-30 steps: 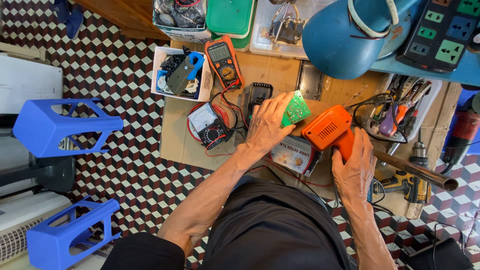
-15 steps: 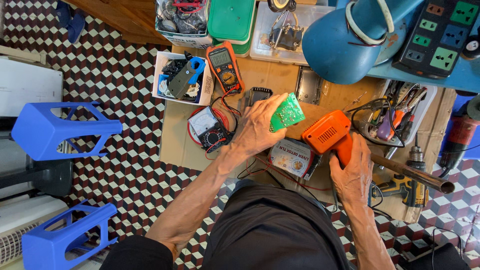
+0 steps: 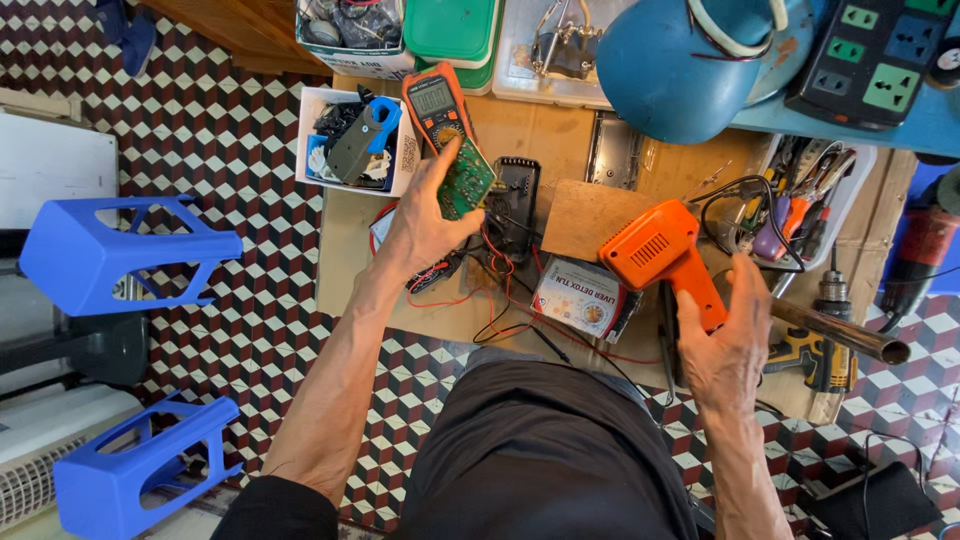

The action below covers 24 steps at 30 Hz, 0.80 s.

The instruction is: The person works at an electronics workbench on a green circuit board, holding an orange hot air gun and directing it at the board's components. They reposition the board, handle small electronic parts from a container, and use multimeter test probes on the board and a power supply.

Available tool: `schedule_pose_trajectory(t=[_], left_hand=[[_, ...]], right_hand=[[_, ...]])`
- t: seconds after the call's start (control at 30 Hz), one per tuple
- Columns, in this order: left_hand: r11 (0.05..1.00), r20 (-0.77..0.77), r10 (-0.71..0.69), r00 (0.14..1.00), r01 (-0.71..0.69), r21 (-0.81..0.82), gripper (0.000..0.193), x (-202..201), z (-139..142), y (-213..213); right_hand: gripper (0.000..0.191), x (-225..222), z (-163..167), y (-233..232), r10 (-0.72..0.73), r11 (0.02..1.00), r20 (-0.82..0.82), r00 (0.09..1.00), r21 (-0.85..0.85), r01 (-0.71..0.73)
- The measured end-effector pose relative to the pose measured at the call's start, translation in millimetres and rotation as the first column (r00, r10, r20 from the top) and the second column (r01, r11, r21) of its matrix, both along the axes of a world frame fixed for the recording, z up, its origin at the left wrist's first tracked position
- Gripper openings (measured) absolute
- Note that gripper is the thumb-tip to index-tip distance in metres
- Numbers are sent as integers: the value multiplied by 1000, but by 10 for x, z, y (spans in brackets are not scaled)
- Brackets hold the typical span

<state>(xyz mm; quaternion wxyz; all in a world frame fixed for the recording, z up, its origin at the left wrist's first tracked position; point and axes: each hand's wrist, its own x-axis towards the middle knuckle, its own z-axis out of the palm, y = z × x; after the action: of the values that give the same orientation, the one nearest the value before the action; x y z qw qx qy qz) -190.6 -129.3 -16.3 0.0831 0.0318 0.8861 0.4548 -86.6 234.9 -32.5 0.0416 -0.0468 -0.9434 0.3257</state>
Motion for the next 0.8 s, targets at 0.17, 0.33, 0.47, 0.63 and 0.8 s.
schedule_pose_trajectory(t=[0.17, 0.33, 0.47, 0.63, 0.8], left_hand=[[999, -106, -2, 994, -3, -42, 86, -24, 103, 45], [990, 7, -105, 994, 105, -97, 83, -27, 399, 618], [981, -9, -167, 986, 165, -106, 81, -115, 492, 1050], [971, -23, -195, 981, 190, -146, 77, -103, 469, 1305], [969, -39, -195, 980, 186, -162, 81, 4, 400, 1299]], right_hand=[[43, 260, 352, 181, -267, 964, -187, 946, -38, 264], [23, 567, 681, 785, -578, 807, -326, 749, -367, 463], [30, 684, 682, 1385, -743, 664, -176, 646, -322, 675], [45, 649, 261, 1760, -408, 913, 485, 773, 246, 327], [43, 736, -24, 1526, -498, 802, 474, 726, -66, 594]])
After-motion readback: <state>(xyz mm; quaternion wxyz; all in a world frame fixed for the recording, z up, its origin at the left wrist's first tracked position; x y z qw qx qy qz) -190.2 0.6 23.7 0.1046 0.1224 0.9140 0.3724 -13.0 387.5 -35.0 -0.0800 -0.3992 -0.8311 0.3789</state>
